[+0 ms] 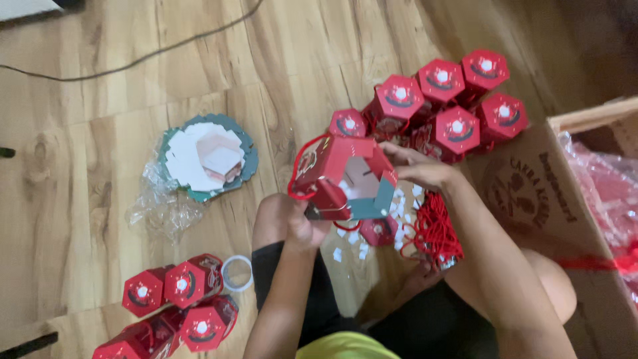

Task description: The person assembles Christmas-themed gift boxes by folding the cardboard panels and threading red strings through precut holes to create handles by hand.

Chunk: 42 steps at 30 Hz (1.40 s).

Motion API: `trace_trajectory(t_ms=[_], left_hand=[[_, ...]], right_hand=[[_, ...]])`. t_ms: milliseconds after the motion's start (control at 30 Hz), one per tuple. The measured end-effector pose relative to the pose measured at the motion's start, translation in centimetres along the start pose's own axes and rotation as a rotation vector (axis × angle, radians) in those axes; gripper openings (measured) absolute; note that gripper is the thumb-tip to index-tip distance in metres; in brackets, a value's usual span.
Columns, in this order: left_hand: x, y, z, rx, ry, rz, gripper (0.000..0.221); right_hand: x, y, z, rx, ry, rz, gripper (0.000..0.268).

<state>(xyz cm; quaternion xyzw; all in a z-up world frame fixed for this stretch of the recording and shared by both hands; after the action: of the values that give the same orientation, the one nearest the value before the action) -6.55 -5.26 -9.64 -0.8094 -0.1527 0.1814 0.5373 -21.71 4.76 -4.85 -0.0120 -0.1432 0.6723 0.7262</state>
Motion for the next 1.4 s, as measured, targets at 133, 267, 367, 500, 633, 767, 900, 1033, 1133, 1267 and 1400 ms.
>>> trace_trajectory(t_ms=[133, 267, 367, 500, 633, 767, 900, 1033, 1133, 1267, 1400], left_hand=[[1.4, 1.3, -1.8, -0.325, 0.108, 0.036, 0.051], [0.8, -5.9, -7.4, -1.161, -0.077, 0.059, 0.109], [1.1, -7.5, -8.2, -1.55, -0.117, 0.049, 0.109], [1.6, -8.3, -8.7, -1.628, -0.125, 0.045, 0.108], [1.7, -8.5, -9.6, -1.559, -0.116, 0.029, 0.109], [1.2, -8.4, -10.2, -1.366, -0.154, 0.033, 0.112], [0.7, -7.3, -9.6, -0.869, -0.079, -0.049, 0.108], [0.3, -6.4, -8.2, -0.607, -0.159, -0.037, 0.089], [-0.1, -8.5, -8.2, -0.515, -0.24, 0.032, 0.086], [-0.5, -9.9, -8.0, -0.552, -0.297, 0.13, 0.101], [-0.4, -13.5, -7.9, -0.66, -0.29, 0.162, 0.11]], right_hand=[[0.1, -0.6, -15.7, 0.783, -0.464, 0.207, 0.049], [2.0, 1.1, -25.7, 0.878, -1.055, -0.283, 0.106], [3.1, -0.5, -27.6, 0.805, -1.11, -0.423, 0.123], [3.2, -0.5, -29.4, 0.883, -1.154, -0.423, 0.134], [3.2, 1.2, -26.9, 0.886, -1.145, -0.428, 0.12], [2.6, 2.4, -19.2, 0.658, -1.058, -0.283, 0.108], [0.5, -5.5, 5.2, 0.198, -0.607, -0.172, 0.116], [1.5, -2.7, 10.5, 0.144, 0.112, -0.123, 0.09], [2.2, -9.4, 16.4, 0.601, 0.136, -0.159, 0.091], [3.2, -11.0, 16.3, 0.49, 0.261, -0.253, 0.085], [4.4, -10.1, 15.3, 0.379, 0.402, -0.399, 0.088]])
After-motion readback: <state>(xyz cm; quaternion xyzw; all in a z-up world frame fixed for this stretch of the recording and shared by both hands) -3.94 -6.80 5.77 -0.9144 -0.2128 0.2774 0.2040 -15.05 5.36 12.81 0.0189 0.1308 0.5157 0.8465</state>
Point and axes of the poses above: each hand's wrist, its own x-axis away from the middle knuckle, its own y-axis out of the back of the hand, z = x × y, the point moved 8 cm from there along -x, towards the middle knuckle, and after that the axes turned 13 degrees about z, right-handed, at the moved point
